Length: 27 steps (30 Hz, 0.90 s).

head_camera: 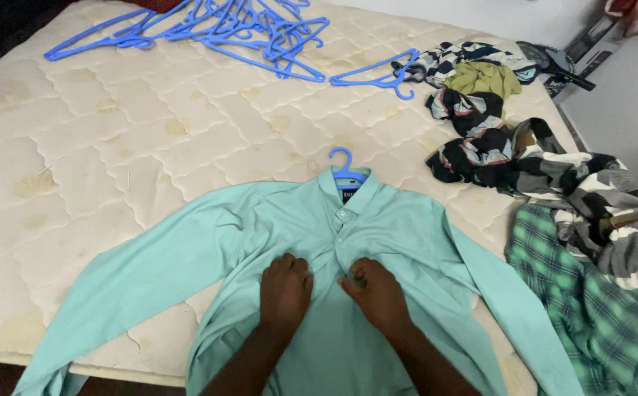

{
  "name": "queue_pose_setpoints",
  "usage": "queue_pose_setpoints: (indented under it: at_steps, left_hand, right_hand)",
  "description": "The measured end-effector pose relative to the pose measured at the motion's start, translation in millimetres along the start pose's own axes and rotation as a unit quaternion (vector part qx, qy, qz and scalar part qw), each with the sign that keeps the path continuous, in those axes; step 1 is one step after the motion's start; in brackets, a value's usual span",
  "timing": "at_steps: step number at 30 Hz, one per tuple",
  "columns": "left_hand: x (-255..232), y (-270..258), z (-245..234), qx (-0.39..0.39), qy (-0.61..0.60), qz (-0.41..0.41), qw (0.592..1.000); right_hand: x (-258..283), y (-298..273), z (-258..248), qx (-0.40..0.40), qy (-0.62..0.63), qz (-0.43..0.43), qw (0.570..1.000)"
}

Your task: The person hangs a plaid shirt in a wardrobe, then lays a light green shirt on a bed, buttons it, places it on a hanger, and hangs it in the wardrobe. The person also rearranges other shirts already hanging in the wardrobe.

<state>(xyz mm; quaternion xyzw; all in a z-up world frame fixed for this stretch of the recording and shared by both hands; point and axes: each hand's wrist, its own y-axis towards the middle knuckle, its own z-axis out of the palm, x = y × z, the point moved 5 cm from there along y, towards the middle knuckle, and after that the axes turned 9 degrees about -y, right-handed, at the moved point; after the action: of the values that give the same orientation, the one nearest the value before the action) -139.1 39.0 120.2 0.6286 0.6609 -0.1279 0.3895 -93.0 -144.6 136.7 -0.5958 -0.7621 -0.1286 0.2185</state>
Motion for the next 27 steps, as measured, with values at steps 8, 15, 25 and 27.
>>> queue_pose_setpoints:
  at_steps: [8, 15, 25, 27]
  left_hand:
    - [-12, 2, 25, 0.023, 0.068, 0.002, 0.997]
    - [0, 5, 35, 0.034, 0.104, -0.048, 0.993]
    - [18, -15, 86, -0.010, -0.299, -0.153, 0.942]
    - [37, -20, 103, 0.008, -0.351, -0.151, 0.924]
  right_hand:
    - [-7, 1, 2, -0.008, -0.007, 0.045, 0.999]
    - [-24, 3, 44, 0.081, 0.208, 0.154, 0.962]
    - [-30, 9, 63, 0.058, 0.400, 0.143, 0.903]
    - [-32, 3, 72, 0.050, 0.427, 0.111, 0.896]
